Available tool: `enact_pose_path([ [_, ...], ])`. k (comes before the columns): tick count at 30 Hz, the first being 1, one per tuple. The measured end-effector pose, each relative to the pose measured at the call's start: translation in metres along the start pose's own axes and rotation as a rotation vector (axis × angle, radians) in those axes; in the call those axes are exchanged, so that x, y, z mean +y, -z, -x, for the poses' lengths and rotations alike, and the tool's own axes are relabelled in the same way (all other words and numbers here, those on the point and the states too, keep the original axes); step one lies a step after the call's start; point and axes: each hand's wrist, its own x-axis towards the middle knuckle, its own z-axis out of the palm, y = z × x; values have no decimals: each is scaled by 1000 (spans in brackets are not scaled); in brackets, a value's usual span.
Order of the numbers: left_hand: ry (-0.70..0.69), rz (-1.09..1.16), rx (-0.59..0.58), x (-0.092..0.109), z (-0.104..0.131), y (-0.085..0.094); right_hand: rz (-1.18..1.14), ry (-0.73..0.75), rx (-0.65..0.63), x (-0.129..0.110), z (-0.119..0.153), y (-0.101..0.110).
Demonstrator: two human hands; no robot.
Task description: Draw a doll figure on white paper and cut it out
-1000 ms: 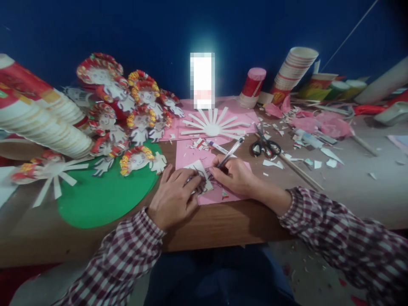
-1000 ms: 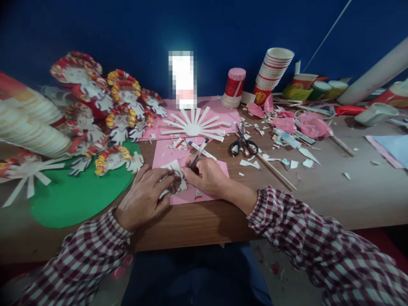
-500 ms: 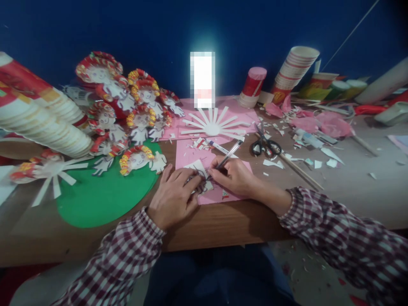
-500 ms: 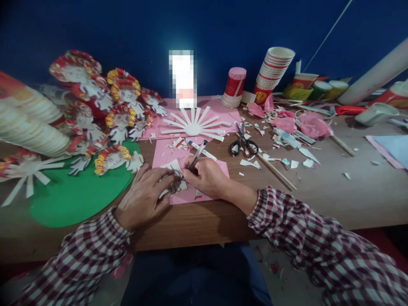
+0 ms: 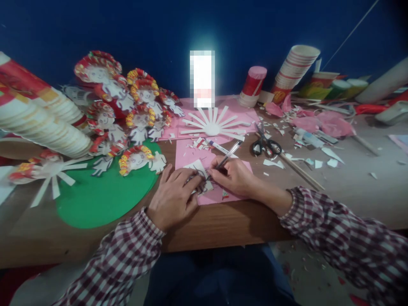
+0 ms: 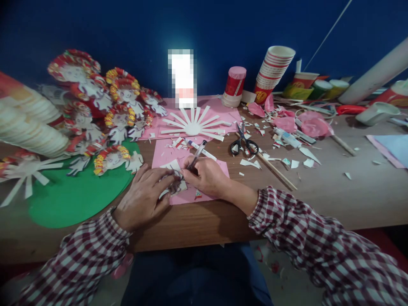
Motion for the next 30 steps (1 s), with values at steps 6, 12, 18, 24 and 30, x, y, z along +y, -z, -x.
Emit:
enact_pose_path([
  [6, 6, 11, -5, 2, 1, 1, 12, -92, 109, -6, -1, 4],
  [12, 41, 69, 29, 3, 3, 1, 5, -110, 120, -6, -2, 3],
  [18, 36, 88, 15, 2, 2, 3, -18, -121, 113, -10, -3, 3],
  [24, 38, 98, 7, 2, 1, 5, -151, -44, 79, -10, -3, 5],
  [30, 31, 112, 6, 3, 1, 5, -213, -83, 160, -5, -3, 8],
])
